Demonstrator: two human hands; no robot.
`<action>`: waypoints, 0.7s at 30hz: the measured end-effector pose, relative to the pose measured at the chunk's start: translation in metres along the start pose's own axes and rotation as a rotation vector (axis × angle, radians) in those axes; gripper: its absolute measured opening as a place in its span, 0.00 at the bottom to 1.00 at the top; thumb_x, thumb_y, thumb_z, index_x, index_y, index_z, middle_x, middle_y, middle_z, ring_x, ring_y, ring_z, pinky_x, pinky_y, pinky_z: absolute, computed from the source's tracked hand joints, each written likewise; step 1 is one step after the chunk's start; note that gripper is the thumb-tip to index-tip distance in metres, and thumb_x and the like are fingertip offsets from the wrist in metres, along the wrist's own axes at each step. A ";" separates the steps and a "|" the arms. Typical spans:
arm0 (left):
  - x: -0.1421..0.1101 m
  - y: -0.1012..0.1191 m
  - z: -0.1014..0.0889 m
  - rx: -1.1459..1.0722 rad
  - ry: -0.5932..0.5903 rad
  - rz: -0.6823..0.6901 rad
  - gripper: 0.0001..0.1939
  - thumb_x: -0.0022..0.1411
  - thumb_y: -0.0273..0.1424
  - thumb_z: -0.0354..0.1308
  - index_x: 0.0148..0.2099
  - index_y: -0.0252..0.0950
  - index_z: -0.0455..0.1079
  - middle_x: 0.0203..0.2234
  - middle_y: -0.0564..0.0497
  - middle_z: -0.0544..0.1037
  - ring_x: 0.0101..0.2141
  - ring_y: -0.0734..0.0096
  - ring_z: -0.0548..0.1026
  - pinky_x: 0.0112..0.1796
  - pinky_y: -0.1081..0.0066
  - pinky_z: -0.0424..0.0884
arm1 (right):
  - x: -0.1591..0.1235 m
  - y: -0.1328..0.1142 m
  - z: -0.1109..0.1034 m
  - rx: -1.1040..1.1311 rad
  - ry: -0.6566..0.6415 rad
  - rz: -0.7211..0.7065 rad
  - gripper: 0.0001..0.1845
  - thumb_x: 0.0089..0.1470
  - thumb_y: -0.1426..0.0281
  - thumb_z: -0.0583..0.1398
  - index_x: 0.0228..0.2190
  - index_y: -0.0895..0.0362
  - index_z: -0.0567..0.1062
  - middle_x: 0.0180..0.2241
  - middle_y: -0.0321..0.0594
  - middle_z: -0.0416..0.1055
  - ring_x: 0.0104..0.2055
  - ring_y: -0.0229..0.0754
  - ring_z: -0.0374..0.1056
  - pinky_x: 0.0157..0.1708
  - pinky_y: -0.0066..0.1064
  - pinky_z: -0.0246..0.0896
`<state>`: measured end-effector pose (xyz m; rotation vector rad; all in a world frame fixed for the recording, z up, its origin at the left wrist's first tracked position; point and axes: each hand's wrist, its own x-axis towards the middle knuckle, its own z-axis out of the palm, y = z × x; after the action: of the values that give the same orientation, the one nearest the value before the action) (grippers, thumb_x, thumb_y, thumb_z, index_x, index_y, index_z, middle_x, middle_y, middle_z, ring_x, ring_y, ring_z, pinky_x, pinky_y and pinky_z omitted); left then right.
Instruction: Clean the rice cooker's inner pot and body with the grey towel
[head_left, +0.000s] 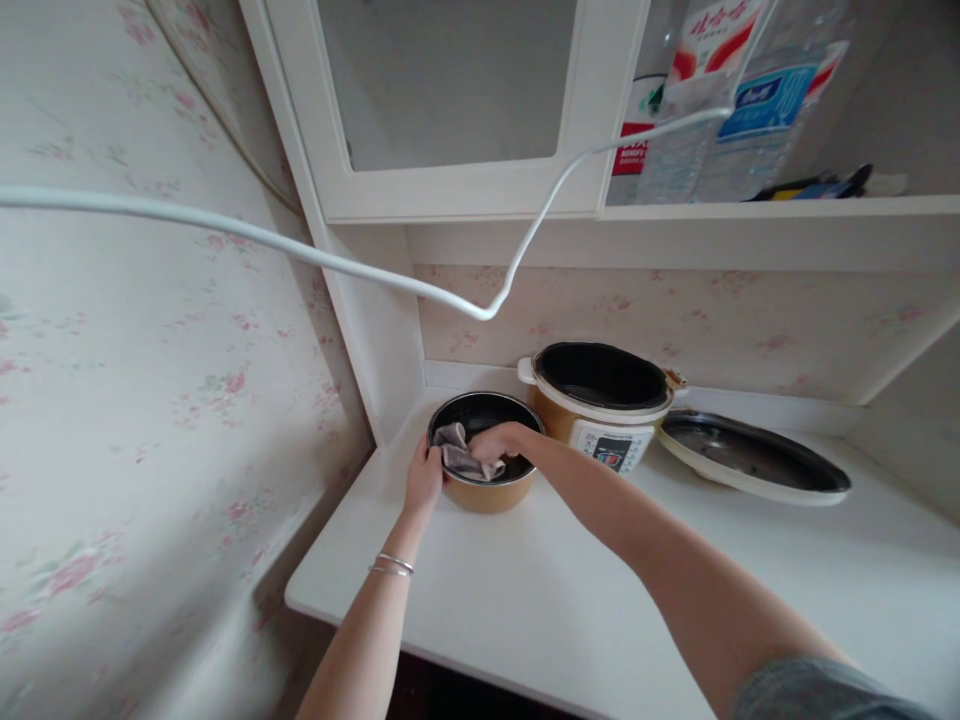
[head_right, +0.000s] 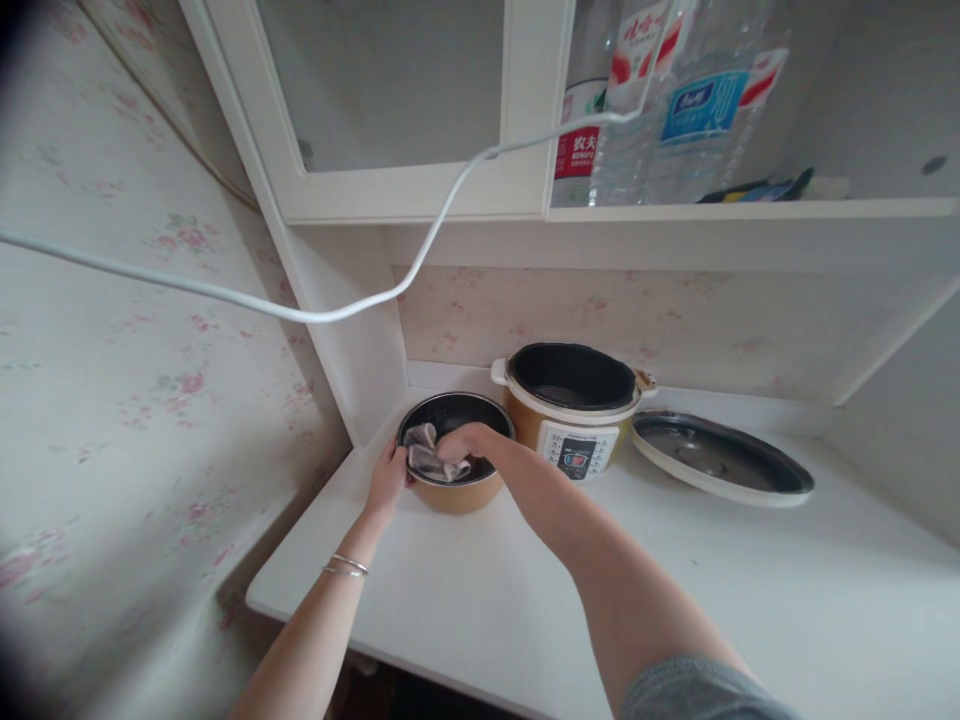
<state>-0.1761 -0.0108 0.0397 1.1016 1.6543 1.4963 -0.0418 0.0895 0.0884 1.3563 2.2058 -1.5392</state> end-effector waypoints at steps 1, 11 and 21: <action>0.000 0.000 0.000 -0.005 -0.017 -0.011 0.20 0.59 0.34 0.48 0.51 0.36 0.70 0.20 0.54 0.71 0.19 0.71 0.69 0.21 0.72 0.66 | -0.002 0.005 -0.006 -0.090 0.013 0.007 0.08 0.49 0.70 0.66 0.32 0.62 0.76 0.31 0.38 0.73 0.32 0.41 0.71 0.32 0.35 0.69; 0.001 0.004 -0.002 -0.060 -0.075 -0.072 0.20 0.55 0.31 0.48 0.49 0.35 0.71 0.19 0.55 0.68 0.17 0.76 0.65 0.17 0.77 0.62 | 0.004 0.010 -0.033 -0.633 0.300 -0.425 0.10 0.47 0.82 0.58 0.24 0.56 0.75 0.47 0.45 0.71 0.62 0.48 0.49 0.61 0.43 0.44; 0.000 0.000 0.000 -0.093 -0.064 -0.053 0.20 0.58 0.32 0.48 0.51 0.35 0.69 0.21 0.55 0.68 0.18 0.74 0.65 0.17 0.76 0.62 | 0.018 0.009 -0.010 -0.391 0.428 -0.151 0.02 0.46 0.76 0.63 0.27 0.60 0.76 0.33 0.49 0.74 0.50 0.58 0.66 0.46 0.51 0.63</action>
<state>-0.1761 -0.0106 0.0393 1.0368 1.5433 1.4741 -0.0417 0.1090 0.0769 1.5195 2.7262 -0.8285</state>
